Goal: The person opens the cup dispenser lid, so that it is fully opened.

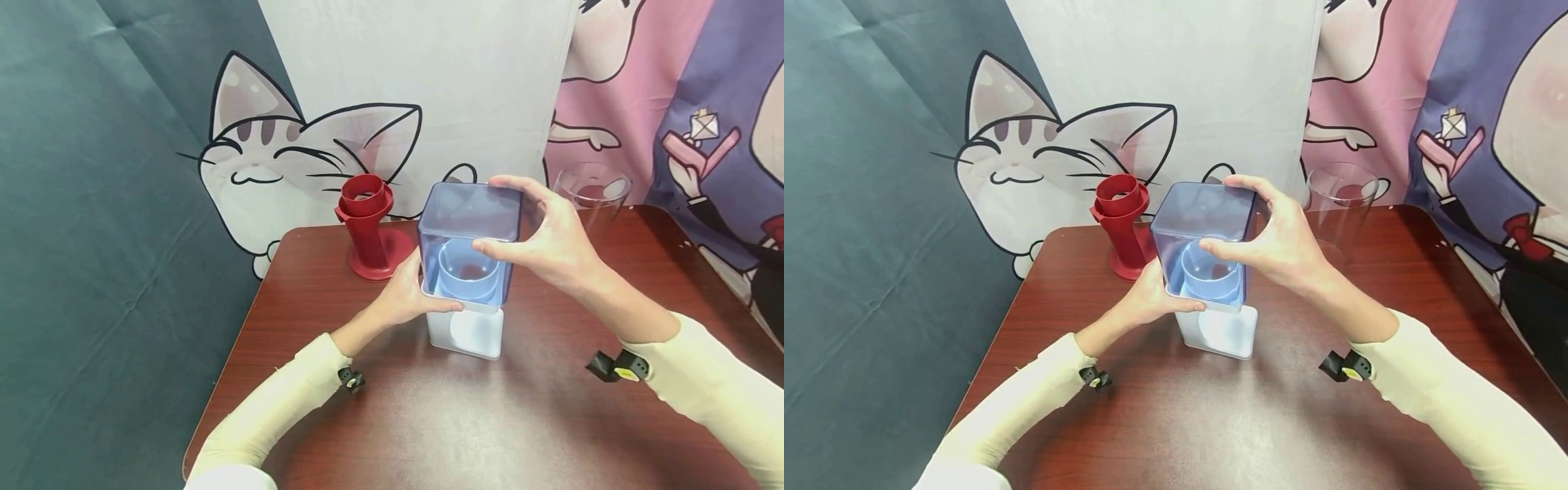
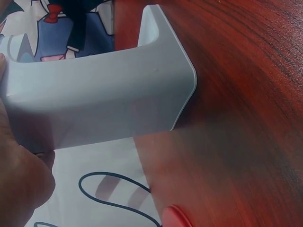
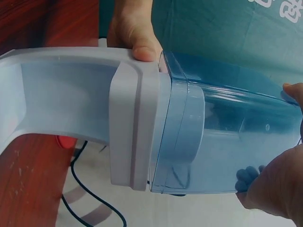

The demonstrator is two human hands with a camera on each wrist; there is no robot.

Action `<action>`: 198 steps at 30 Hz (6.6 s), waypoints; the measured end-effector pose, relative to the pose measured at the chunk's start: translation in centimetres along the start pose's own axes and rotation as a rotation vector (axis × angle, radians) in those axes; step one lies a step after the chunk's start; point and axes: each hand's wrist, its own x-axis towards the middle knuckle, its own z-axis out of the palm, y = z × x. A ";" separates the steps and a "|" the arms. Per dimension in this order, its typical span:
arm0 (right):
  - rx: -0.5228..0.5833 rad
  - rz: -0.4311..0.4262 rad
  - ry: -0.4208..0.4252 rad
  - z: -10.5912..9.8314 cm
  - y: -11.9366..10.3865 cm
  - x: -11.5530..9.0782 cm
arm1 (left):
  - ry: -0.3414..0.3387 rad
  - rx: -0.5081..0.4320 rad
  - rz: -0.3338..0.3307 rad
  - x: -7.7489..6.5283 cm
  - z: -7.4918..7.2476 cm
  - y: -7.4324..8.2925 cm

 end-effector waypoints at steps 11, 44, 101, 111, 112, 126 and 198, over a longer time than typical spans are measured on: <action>0.160 0.000 0.049 -0.7 -1.2 -0.2 | -0.008 -0.014 -0.038 -0.1 0.0 -0.8; 0.387 -0.081 0.098 -2.0 -1.9 -0.2 | 0.013 -0.088 -0.041 -0.4 0.5 -0.7; 0.470 -0.188 0.204 -1.4 0.7 2.2 | 0.064 -0.101 -0.049 -5.6 -4.8 0.2; 0.422 -0.169 0.221 -1.0 2.6 3.0 | 0.103 -0.032 -0.058 -6.4 -6.5 0.1; 0.409 -0.162 0.222 -1.0 2.9 3.0 | 0.109 -0.025 -0.058 -6.5 -6.7 0.1; 0.296 -0.139 0.263 0.4 6.6 4.3 | 0.207 0.072 -0.080 -8.0 -10.4 0.4; -0.218 0.035 0.301 5.6 21.8 6.1 | 0.539 0.103 -0.228 -13.4 -20.3 -4.7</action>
